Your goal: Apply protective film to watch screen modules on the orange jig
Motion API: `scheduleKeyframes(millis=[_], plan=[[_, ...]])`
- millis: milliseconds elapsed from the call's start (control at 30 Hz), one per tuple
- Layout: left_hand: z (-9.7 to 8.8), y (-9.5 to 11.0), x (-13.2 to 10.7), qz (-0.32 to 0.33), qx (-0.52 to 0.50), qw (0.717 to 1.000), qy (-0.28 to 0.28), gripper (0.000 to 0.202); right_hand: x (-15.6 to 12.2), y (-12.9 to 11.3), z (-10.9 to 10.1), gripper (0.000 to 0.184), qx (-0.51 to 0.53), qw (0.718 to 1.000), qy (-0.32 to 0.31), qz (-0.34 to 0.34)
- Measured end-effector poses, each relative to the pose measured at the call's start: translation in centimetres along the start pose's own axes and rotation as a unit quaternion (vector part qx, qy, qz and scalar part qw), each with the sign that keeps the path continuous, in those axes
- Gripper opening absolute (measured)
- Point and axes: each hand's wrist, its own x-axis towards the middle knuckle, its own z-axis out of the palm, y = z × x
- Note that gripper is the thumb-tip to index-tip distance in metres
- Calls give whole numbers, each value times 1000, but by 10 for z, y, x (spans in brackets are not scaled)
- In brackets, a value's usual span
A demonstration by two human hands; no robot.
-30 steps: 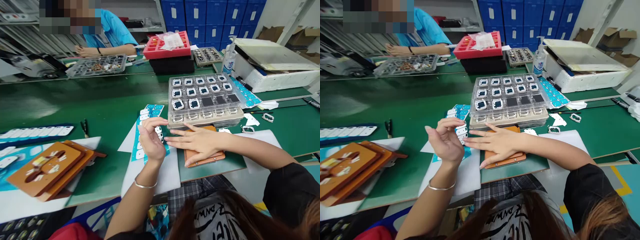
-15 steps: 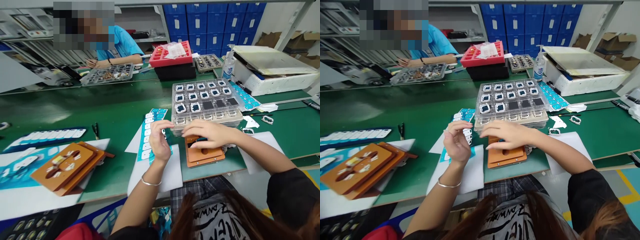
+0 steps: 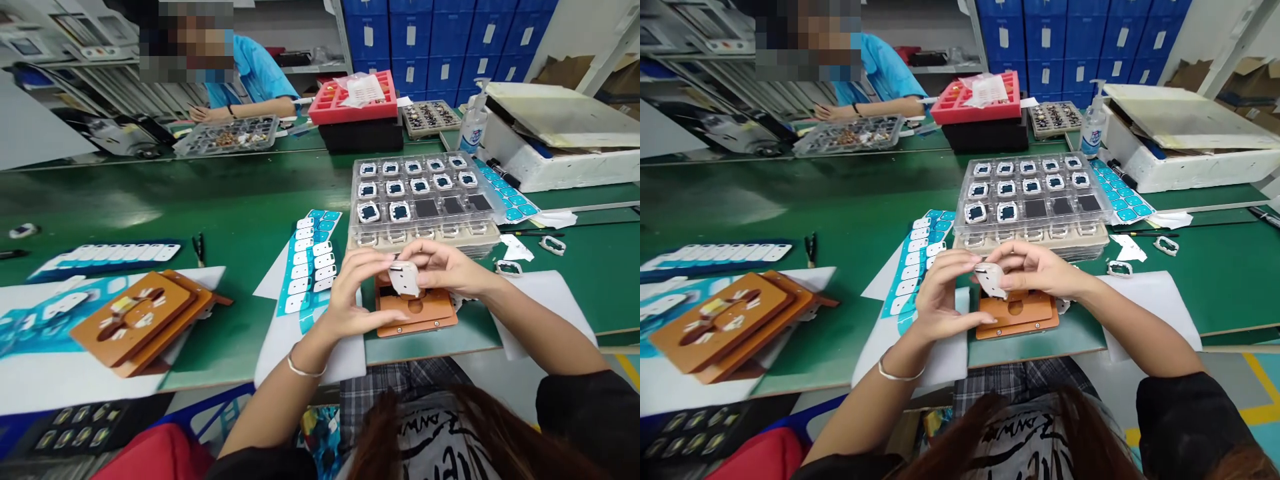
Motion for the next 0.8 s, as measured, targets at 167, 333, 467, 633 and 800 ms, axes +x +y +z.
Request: scheduleKeyframes(millis=[167,333,467,633,800], plan=[[1,3,-3,5,-21,999,36,60,2,14,13,41,155,985,-2,73],[-1,8,-1,-9,-4,998,62,61,-1,19,24,30,26,989,132,-62],[-2,10,2,3,-19,998,63,60,-6,17,27,5,-244,918,211,-231],[-3,9,5,44,-22,997,51,62,-6,15,28,9,-353,861,213,-300],[-3,7,4,49,-2,998,44,64,-7,14,28,9,-335,876,197,-285]])
